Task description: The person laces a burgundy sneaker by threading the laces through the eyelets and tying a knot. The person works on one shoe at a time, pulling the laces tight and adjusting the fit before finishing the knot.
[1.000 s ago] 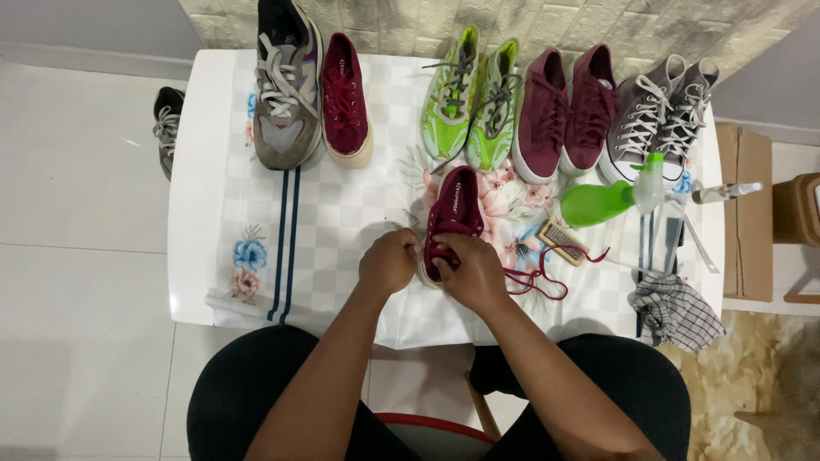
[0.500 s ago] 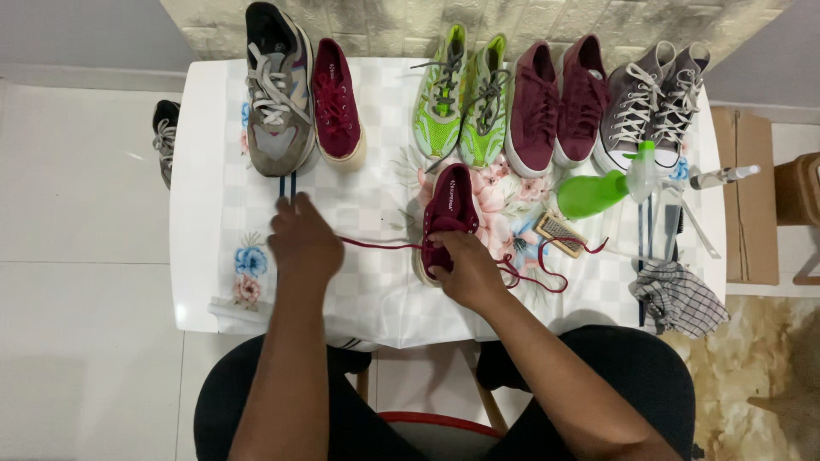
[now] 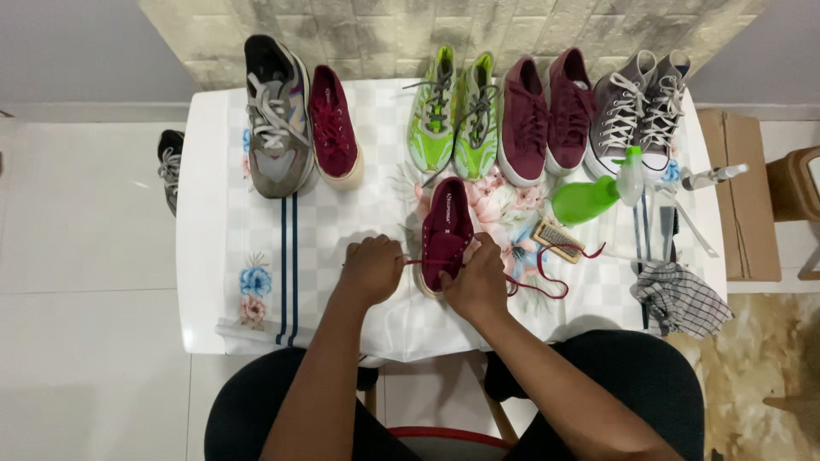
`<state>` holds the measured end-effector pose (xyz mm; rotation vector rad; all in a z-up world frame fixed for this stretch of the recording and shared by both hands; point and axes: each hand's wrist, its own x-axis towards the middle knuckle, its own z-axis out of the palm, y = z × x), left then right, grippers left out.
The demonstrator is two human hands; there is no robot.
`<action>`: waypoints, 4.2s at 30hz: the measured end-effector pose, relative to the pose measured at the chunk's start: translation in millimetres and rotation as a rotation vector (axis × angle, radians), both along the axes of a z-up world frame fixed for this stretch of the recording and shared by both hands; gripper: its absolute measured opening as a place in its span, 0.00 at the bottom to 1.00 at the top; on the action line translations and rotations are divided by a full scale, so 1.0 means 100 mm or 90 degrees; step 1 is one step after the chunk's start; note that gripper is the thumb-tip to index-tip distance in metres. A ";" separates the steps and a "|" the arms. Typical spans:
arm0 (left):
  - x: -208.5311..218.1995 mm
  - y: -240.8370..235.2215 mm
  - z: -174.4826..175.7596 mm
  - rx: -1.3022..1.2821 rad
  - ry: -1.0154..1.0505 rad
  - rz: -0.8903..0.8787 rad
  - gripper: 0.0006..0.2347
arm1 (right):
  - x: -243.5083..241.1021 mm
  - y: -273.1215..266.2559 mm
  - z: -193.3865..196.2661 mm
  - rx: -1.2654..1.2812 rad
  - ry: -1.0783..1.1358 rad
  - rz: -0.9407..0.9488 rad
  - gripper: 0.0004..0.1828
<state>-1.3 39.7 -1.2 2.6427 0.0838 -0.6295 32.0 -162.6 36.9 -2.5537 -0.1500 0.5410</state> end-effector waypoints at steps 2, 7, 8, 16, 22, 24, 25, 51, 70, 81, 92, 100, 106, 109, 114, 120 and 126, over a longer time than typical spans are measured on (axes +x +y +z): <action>0.03 0.17 0.18 0.053 0.020 0.023 0.13 | 0.01 0.01 -0.01 0.004 -0.011 -0.003 0.49; 0.02 0.39 0.46 0.097 0.072 0.097 0.12 | 0.04 -0.05 -0.16 0.019 -0.044 0.014 0.50; 0.01 0.38 0.46 0.069 0.069 0.133 0.11 | 0.04 -0.05 -0.13 0.016 -0.037 0.013 0.50; -0.04 -0.20 0.18 -0.158 0.328 0.201 0.33 | 0.03 -0.09 -0.24 -0.050 -0.015 0.013 0.46; 0.08 -0.48 -0.07 -0.343 0.122 0.411 0.24 | 0.03 -0.17 -0.34 -0.072 -0.043 0.066 0.44; 0.10 -0.49 0.20 -0.370 0.041 0.540 0.16 | 0.04 -0.17 -0.27 -0.076 -0.033 0.080 0.45; 0.11 -0.49 -0.02 -0.370 0.041 0.537 0.16 | 0.05 -0.17 -0.25 -0.076 -0.033 0.077 0.45; 0.20 0.29 0.96 -0.765 -0.607 0.888 0.04 | 0.07 -0.16 -0.15 -0.105 0.054 0.060 0.46; -0.10 0.77 1.30 -0.754 -0.663 0.825 0.05 | 0.18 -0.41 -0.59 -0.055 0.054 0.095 0.41; -0.34 0.46 1.31 -0.635 -0.623 0.744 0.08 | 0.52 -1.17 -0.80 -0.138 0.008 -0.306 0.40; -0.56 -0.05 1.63 -0.663 -0.569 0.589 0.11 | 0.63 -1.14 -0.82 0.476 0.156 -0.341 0.10; -0.53 -0.18 1.90 -0.668 -0.619 0.493 0.09 | 0.14 -0.65 0.93 0.777 0.128 -0.185 0.14; -0.42 -0.42 2.25 -0.702 -0.679 0.383 0.10 | 0.05 -0.46 1.50 0.690 -0.085 0.012 0.11; -0.41 -0.52 2.48 -0.685 -0.708 0.339 0.09 | 0.04 -0.34 1.75 0.712 -0.154 0.074 0.11; -0.38 -0.64 2.75 -0.676 -0.701 0.286 0.09 | 0.00 -0.19 2.16 0.742 -0.186 0.078 0.10; -0.34 -0.74 2.99 -0.630 -0.739 0.246 0.08 | -0.01 -0.05 2.43 0.716 -0.263 0.115 0.11; -0.35 -0.80 3.16 -0.628 -0.765 0.184 0.08 | 0.05 -0.07 2.43 0.604 -0.454 0.096 0.08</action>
